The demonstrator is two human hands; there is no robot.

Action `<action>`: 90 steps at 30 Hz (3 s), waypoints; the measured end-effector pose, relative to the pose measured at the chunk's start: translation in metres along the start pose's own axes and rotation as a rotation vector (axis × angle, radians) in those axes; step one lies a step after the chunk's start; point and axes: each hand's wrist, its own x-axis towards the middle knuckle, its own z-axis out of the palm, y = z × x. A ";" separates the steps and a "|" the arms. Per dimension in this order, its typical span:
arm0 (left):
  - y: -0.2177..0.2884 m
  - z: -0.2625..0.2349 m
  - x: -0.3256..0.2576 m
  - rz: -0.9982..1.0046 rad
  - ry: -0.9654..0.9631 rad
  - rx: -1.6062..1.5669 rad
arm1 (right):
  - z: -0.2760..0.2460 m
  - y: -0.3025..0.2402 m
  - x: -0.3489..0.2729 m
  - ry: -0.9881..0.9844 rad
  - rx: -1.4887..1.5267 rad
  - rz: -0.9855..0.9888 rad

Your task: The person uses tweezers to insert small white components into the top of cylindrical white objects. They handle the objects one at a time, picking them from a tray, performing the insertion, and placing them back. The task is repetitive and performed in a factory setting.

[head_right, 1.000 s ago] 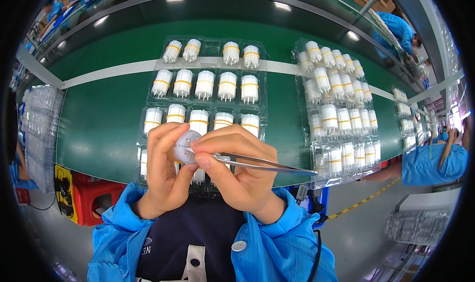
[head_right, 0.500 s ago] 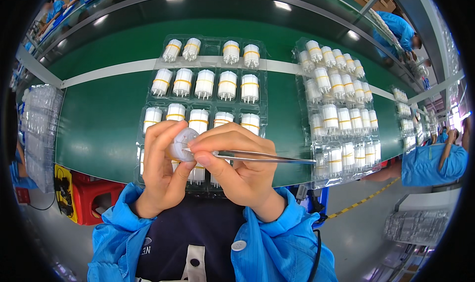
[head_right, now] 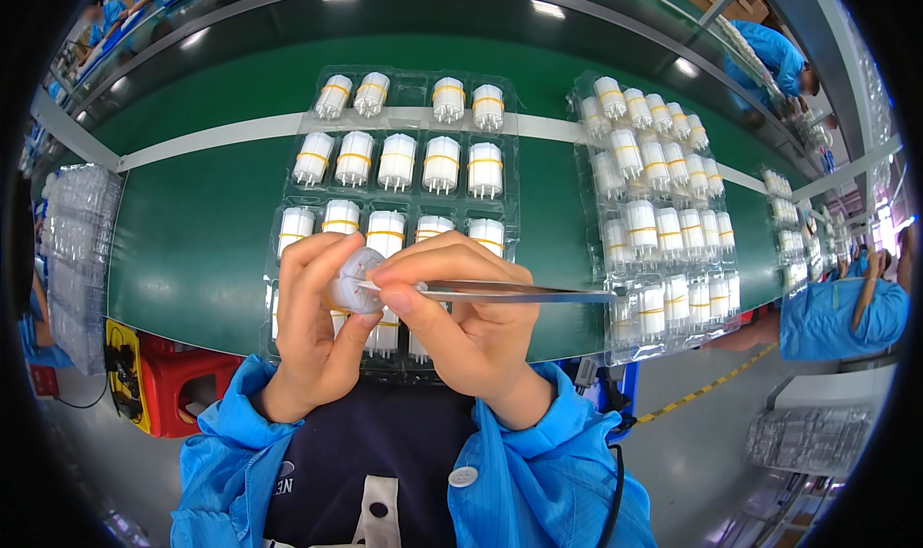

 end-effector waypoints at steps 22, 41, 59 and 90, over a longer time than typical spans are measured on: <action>-0.001 -0.007 -0.002 -0.003 -0.073 -0.135 | -0.008 -0.010 0.012 -0.139 -0.096 -0.091; -0.004 -0.012 -0.001 -0.053 -0.160 -0.357 | -0.009 -0.015 0.019 -0.183 -0.148 -0.109; -0.005 -0.009 -0.006 -0.118 -0.129 -0.283 | -0.008 -0.019 0.026 -0.325 -0.400 -0.186; -0.005 0.001 -0.010 -0.113 -0.022 -0.150 | 0.003 -0.003 0.005 -0.103 -0.140 -0.107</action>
